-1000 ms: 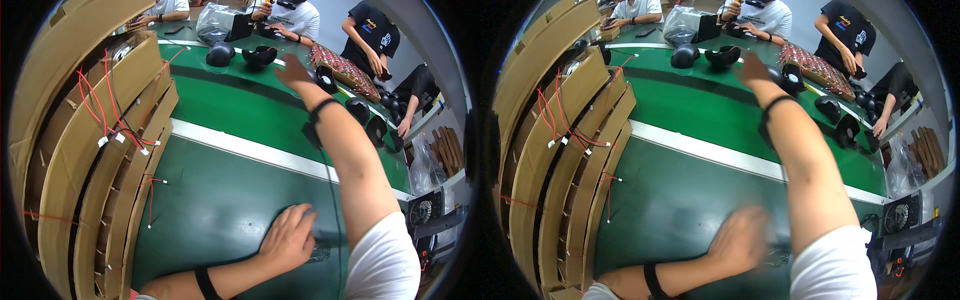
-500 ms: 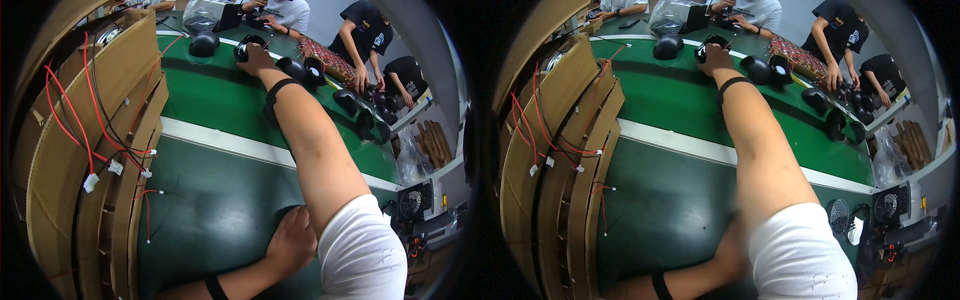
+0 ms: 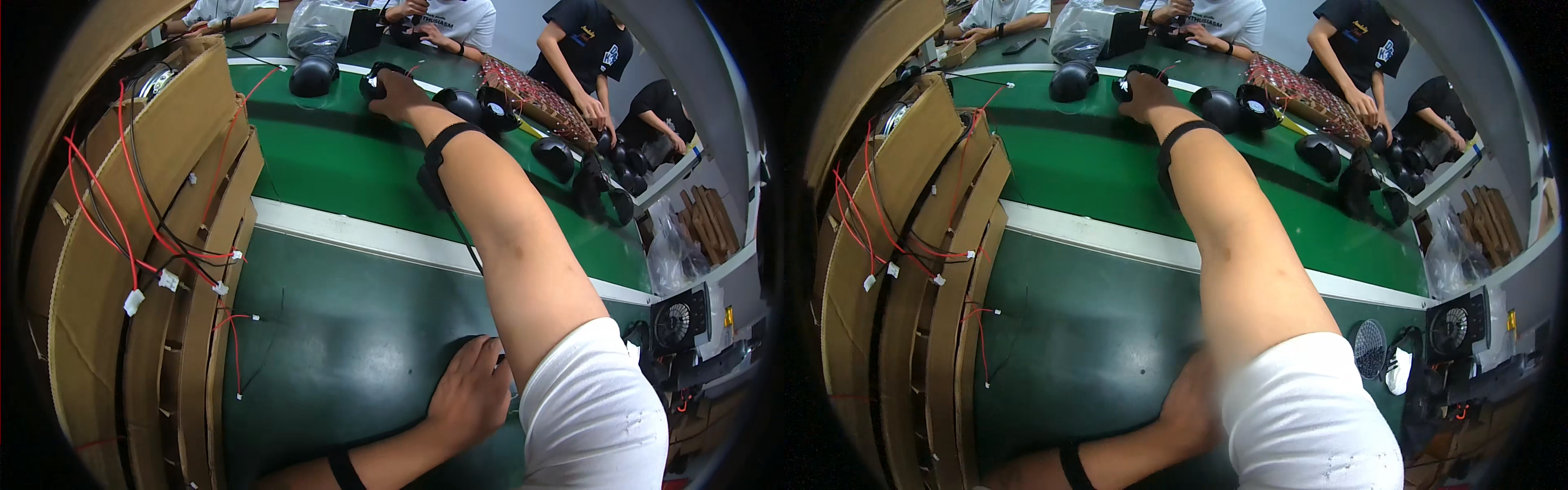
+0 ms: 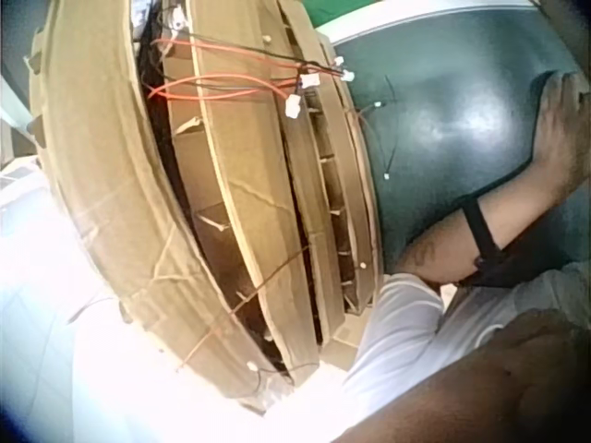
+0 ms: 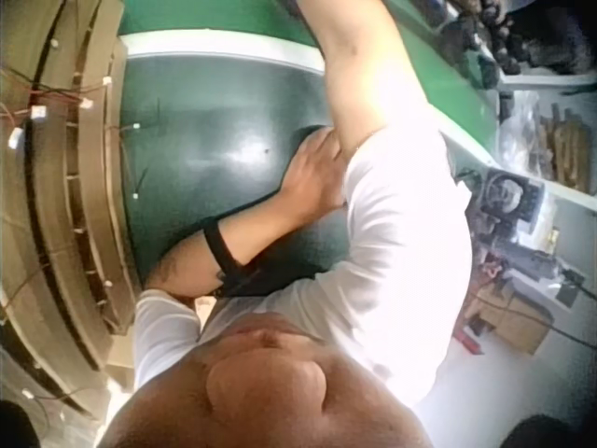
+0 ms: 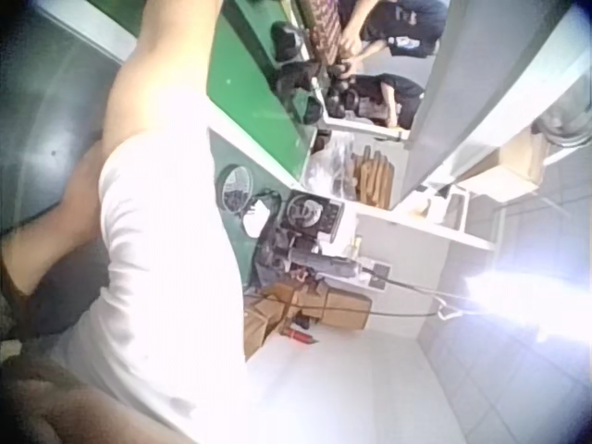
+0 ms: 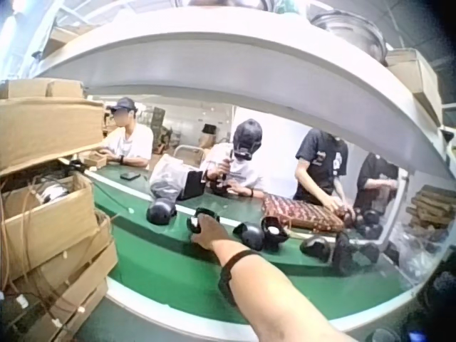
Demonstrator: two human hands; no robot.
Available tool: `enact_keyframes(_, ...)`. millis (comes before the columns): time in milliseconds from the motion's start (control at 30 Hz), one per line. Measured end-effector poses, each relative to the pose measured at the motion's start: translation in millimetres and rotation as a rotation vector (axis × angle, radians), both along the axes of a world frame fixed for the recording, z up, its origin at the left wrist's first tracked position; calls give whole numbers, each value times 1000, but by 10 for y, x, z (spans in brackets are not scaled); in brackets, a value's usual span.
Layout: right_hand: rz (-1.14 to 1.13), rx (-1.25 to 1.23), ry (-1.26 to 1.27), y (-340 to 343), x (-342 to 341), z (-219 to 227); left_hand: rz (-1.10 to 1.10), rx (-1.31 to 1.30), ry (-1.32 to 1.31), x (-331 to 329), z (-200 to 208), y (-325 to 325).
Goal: Assembling electronic components using an electric screwdriver at a manufacturing workbench.
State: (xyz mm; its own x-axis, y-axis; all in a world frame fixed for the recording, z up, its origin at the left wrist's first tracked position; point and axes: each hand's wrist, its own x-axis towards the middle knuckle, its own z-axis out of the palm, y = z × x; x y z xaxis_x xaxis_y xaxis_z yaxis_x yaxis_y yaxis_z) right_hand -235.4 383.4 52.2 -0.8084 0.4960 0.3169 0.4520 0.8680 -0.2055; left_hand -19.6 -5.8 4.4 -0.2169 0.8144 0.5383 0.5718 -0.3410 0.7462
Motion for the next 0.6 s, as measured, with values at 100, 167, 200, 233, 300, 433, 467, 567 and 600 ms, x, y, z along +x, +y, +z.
enact_keyframes(100,46,-94,80,-202,138,24,-45,-116,4,30,-54,-13)
enact_keyframes(167,109,-110,98,-368,383,96,-103,-172,23,15,-62,26)
enact_keyframes(200,167,-121,119,-462,561,171,-165,-225,47,11,-43,46)
enact_keyframes(233,214,-98,112,-565,743,232,-161,-209,13,16,-12,72)
enact_keyframes(300,275,-123,130,-932,1139,293,-152,-148,9,-2,-46,107)
enact_keyframes(433,309,-232,171,-1840,2000,495,-131,-35,-52,-72,40,29)
enact_keyframes(467,311,-255,203,-1973,2300,514,-172,-15,-110,-57,68,28)
enact_keyframes(567,309,-326,145,-2280,3027,566,-180,141,-16,4,151,-71)
enact_keyframes(600,299,-323,163,-2300,3114,572,-159,226,50,44,161,-123)
